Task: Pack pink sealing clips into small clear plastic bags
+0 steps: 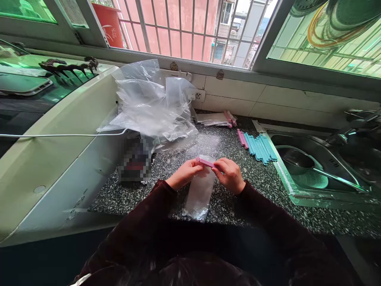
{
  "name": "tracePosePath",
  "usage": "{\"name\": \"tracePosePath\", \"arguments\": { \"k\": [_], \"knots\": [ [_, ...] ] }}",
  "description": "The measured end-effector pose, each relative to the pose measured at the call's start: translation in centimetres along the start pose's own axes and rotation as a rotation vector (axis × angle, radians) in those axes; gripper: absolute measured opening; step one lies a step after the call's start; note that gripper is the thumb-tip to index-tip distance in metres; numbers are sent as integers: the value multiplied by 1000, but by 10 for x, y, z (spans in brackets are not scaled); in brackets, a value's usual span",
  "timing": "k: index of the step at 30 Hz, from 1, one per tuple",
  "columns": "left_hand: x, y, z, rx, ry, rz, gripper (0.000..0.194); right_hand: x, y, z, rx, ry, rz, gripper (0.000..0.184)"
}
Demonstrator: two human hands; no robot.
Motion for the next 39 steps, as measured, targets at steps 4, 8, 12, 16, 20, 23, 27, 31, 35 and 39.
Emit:
{"name": "tracePosePath", "arguments": {
  "k": [4, 8, 12, 16, 20, 23, 27, 31, 35, 39],
  "knots": [
    [-4, 2, 3, 13, -86, -20, 18, -1, 2, -1, 10, -84, 2, 13],
    [1, -1, 7, -23, -23, -17, 35, -2, 4, -4, 33, -121, 3, 12],
    [8, -7, 8, -97, 52, -29, 45, -3, 5, -6, 8, -138, 19, 10],
    [9, -8, 7, -149, 69, -55, 43, -3, 4, -7, -3, -150, 11, 9],
    [10, -6, 3, -171, 84, -73, 43, -4, 4, -8, 1, -159, -27, 10],
    [12, -6, 2, -171, 114, -96, 43, -4, 4, -9, -9, -176, -39, 9],
    [16, -6, 1, -170, 145, -99, 45, -4, 5, -9, -37, -171, -44, 8],
    [16, -5, 0, -174, 153, -111, 48, -3, 5, -9, -75, -171, -38, 7],
    [16, -4, 0, -197, 133, -118, 47, -2, 4, -9, -82, -183, -40, 7],
    [14, -2, -3, -227, 131, -120, 46, -1, 4, -8, -104, -194, -32, 7]
  ]
}}
Point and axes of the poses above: each hand's wrist, its own y-axis away from the middle knuckle, its own z-axis out of the back of the hand, x = y × z, the point moved 2 cm from there along -y, towards the middle knuckle, and after that the axes turned 14 degrees about y, right-handed, at the moved point
